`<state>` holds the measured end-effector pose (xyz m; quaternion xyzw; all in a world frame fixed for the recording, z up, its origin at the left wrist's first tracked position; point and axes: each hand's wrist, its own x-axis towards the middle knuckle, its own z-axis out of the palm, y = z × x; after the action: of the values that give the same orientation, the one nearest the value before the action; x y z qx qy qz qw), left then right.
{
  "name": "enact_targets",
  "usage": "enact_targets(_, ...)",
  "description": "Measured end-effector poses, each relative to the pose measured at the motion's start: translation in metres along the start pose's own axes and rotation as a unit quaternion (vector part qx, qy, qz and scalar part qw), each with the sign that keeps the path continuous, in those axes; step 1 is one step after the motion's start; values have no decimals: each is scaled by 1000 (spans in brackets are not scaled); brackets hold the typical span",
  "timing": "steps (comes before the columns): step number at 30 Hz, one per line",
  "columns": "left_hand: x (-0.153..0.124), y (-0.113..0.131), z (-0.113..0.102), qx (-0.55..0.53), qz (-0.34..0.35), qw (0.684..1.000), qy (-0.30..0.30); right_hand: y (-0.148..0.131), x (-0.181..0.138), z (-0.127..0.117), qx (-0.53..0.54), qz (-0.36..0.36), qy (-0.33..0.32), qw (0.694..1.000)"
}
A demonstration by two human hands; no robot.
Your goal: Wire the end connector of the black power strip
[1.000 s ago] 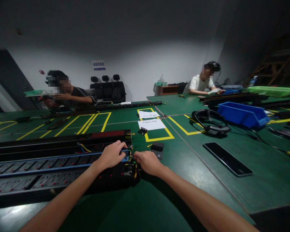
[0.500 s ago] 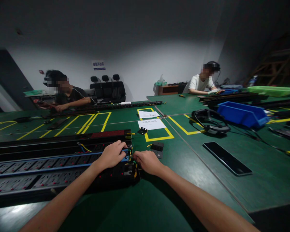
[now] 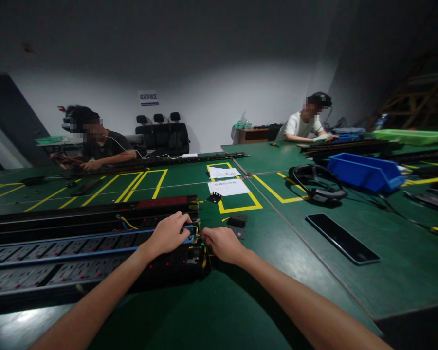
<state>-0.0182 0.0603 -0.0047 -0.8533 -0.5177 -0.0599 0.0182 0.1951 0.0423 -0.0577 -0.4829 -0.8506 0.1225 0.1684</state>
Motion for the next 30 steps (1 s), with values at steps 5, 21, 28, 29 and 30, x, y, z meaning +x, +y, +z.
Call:
enact_targets(5, 0, -2, 3, -5, 12, 1000, 15, 2, -1, 1, -3, -9, 8, 1000)
enact_targets(21, 0, -3, 4, -1, 19, 1000, 22, 2, -2, 1, -12, -20, 14, 1000)
enact_targets(28, 0, -4, 6, 2, 23, 999, 28, 2, -1, 2, -13, -9, 10, 1000)
enact_targets(29, 0, -4, 6, 2, 24, 999, 30, 2, -1, 2, -9, -11, 10, 1000)
enact_targets(30, 0, -4, 6, 2, 25, 999, 30, 2, -1, 2, -1, -14, 12, 1000)
